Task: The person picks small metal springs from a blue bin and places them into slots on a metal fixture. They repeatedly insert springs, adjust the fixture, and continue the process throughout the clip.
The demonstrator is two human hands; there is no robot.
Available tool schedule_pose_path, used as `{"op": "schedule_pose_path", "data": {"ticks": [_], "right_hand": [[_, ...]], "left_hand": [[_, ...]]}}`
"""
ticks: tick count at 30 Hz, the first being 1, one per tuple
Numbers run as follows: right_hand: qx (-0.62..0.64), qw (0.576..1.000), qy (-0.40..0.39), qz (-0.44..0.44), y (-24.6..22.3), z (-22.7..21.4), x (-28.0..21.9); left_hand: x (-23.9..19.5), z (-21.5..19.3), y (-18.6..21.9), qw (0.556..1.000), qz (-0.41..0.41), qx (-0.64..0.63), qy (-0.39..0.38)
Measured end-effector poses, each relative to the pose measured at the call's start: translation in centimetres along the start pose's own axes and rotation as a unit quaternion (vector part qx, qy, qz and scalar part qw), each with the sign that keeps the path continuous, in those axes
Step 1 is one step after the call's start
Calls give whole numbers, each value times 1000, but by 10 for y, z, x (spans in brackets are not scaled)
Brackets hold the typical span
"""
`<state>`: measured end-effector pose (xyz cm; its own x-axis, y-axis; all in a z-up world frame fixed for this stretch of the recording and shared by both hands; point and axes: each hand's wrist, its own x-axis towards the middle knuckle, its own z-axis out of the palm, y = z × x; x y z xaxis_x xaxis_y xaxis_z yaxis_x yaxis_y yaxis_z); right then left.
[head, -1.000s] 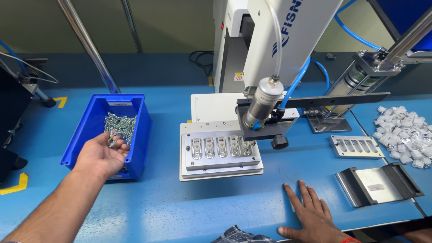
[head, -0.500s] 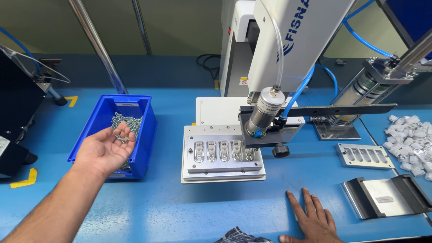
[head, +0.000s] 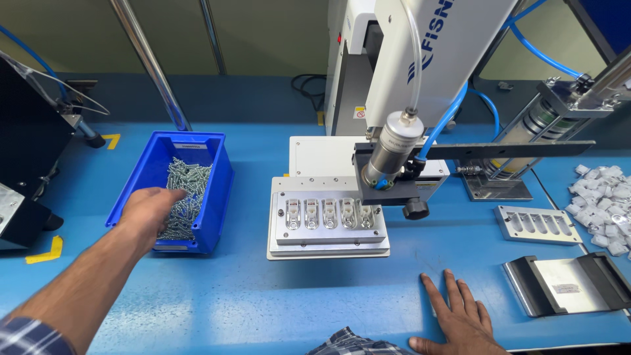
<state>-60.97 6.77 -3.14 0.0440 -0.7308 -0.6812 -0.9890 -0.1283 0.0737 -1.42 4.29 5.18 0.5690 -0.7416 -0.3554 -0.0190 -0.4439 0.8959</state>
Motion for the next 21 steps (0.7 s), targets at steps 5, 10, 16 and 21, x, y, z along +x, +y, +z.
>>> {"op": "schedule_pose_path", "data": {"ticks": [5, 10, 16, 21], "right_hand": [[26, 999, -29, 2, -7, -15, -17], [41, 999, -34, -6, -12, -25, -30], [50, 998, -38, -10, -11, -25, -30], [42, 998, -41, -11, -6, -17, -20]], "left_hand": [[26, 6, -14, 919, 4, 393, 35], [36, 24, -19, 888, 10, 458, 28], [27, 31, -11, 894, -33, 441, 72], [13, 26, -13, 899, -61, 428, 74]]}}
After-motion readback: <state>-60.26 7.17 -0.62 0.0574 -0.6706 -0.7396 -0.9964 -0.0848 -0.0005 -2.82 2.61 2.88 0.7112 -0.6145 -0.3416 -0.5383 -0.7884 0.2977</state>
